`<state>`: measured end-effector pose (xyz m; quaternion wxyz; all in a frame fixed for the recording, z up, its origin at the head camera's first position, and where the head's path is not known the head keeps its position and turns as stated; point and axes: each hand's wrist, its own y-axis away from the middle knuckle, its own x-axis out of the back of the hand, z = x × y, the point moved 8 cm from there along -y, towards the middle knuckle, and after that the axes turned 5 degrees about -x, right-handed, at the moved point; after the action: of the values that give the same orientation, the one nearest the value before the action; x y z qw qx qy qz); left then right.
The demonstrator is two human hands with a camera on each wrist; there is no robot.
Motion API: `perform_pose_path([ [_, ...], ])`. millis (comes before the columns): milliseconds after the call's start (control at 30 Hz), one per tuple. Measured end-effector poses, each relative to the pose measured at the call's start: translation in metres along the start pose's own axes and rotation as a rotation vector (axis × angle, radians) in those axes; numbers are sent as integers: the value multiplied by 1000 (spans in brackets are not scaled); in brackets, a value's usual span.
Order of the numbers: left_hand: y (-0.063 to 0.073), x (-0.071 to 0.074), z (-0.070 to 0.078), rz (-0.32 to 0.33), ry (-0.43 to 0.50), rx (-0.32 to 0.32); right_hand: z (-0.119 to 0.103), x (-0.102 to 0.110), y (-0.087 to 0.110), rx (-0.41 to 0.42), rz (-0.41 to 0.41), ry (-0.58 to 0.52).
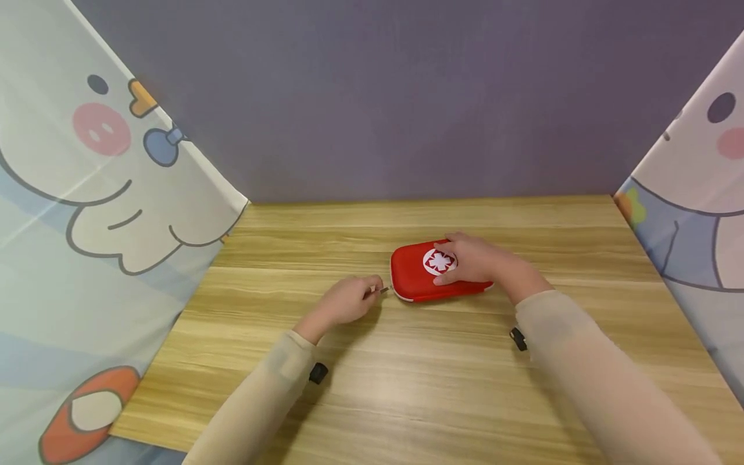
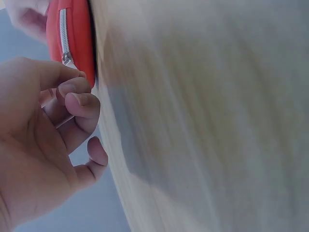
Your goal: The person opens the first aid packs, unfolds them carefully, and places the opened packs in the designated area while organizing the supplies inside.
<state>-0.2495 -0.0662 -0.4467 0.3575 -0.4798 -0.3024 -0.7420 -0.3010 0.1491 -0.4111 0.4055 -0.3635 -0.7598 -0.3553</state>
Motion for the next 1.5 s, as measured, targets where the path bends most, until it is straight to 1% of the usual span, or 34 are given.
perform_pose_path([
  [167, 0, 2, -6, -12, 11, 24, 0, -5, 1, -2, 18, -17],
  [267, -1, 2, -7, -16, 17, 26, 0, -5, 1, -12, 26, -26],
  [400, -4, 0, -8, -22, 30, 27, 4, -8, 1, -43, 28, -28],
  [500, -5, -1, -9, -23, 50, 44, 7, -11, -1, -72, 19, -21],
  [667, -8, -2, -12, -9, 71, 71, 6, -15, -5, -124, 6, -2],
  [800, -11, -3, -14, -4, 87, 87, 4, -14, -5, -143, 5, -4],
  [867, -14, -3, -15, 8, 98, 85, 4, -14, -5, -149, 7, -6],
  [1033, -19, 2, -15, 66, 127, 55, 5, -11, -4, -169, 14, -13],
  [1233, -19, 9, -20, 135, 158, 72, 4, -11, -4, -198, 8, -19],
  [1300, -20, 10, -21, 140, 153, 75, 3, -11, -5, -207, 5, -19],
  [1500, -20, 6, -28, 111, 126, 86, 2, -13, -6, -217, 2, -25],
])
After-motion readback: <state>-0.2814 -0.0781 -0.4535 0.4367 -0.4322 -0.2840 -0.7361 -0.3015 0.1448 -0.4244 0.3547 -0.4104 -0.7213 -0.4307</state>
